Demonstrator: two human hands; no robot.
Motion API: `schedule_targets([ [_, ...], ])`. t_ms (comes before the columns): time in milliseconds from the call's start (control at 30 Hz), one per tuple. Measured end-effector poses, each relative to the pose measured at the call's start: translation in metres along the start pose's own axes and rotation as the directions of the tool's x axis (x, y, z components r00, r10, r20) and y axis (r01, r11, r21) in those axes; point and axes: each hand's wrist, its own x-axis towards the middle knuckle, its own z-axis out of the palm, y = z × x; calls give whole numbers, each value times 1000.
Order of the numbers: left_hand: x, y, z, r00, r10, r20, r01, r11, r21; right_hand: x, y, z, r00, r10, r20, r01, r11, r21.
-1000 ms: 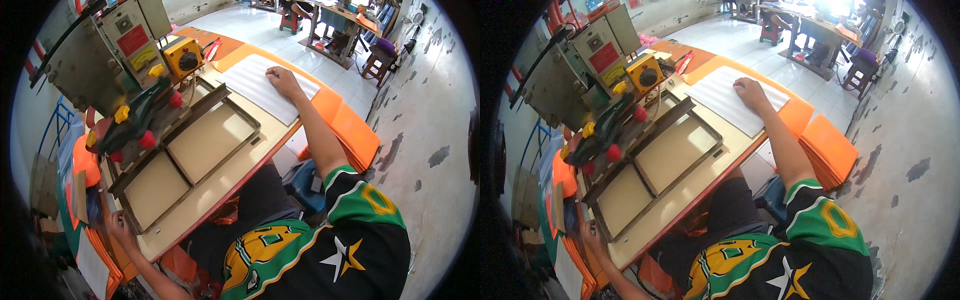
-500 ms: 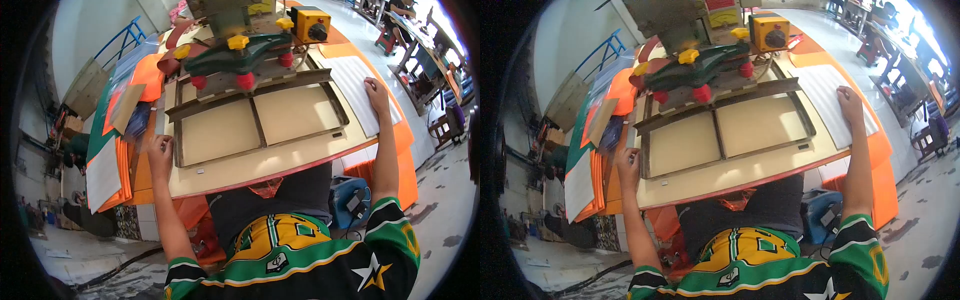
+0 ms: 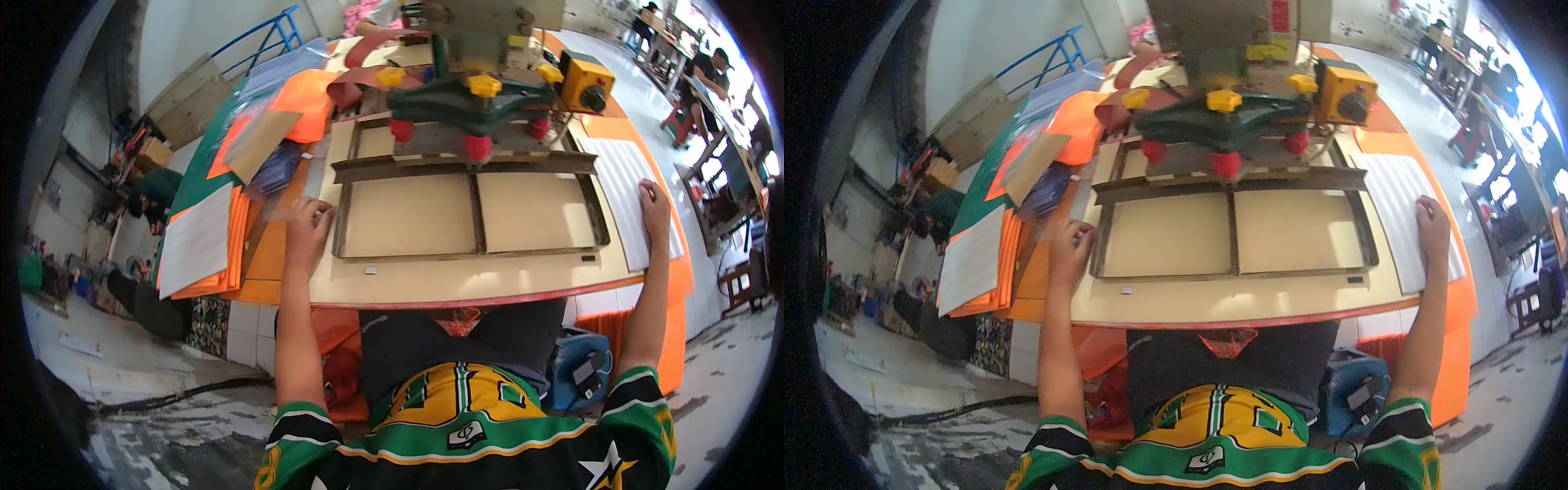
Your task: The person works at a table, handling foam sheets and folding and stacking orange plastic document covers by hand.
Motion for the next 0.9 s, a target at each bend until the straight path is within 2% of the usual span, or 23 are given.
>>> schedule_targets([
  [67,0,4,-2,1000,-13,-20,13,1000,-7,-1,0,0,1000,-13,1,13,999,42],
  [100,-1,6,-4,1000,-27,-7,27,999,-21,-1,-4,-1,1000,-4,-1,4,1000,-22],
  [133,0,8,-6,999,-40,8,40,998,-38,2,-2,-4,998,22,63,-20,999,-25],
  [267,0,0,-4,1000,-17,-7,17,1000,-13,5,1,1,998,6,57,-6,1000,0],
  [300,-2,6,-5,990,-132,41,136,987,-87,3,5,-2,998,20,54,-21,1000,24],
  [367,-5,-6,-2,996,-87,26,89,994,-59,4,23,3,999,-46,13,45,998,42],
  [400,-5,-11,4,999,-47,1,47,999,-26,1,16,3,1000,9,9,-9,999,47],
  [433,-6,-2,3,997,-73,0,73,997,-16,3,29,6,999,31,17,-33,990,138],
  [500,-5,16,-6,997,-71,6,71,997,8,1,29,7,999,-27,-26,27,1000,15],
  [600,-7,-4,5,1000,-13,-19,14,999,36,-2,18,7,998,35,-45,-32,997,65],
  [633,-6,-2,6,1000,7,7,-7,1000,11,-4,9,3,999,27,-39,-26,999,19],
  [733,-2,8,0,997,-5,83,-2,996,93,-5,5,2,995,75,-59,-78,996,-50],
  [800,-2,13,-1,997,-16,71,11,997,74,-5,-1,1,998,33,-54,-36,997,-72],
  [900,-2,2,3,997,44,56,-48,996,74,-6,6,3,998,14,-69,-19,997,-71],
])
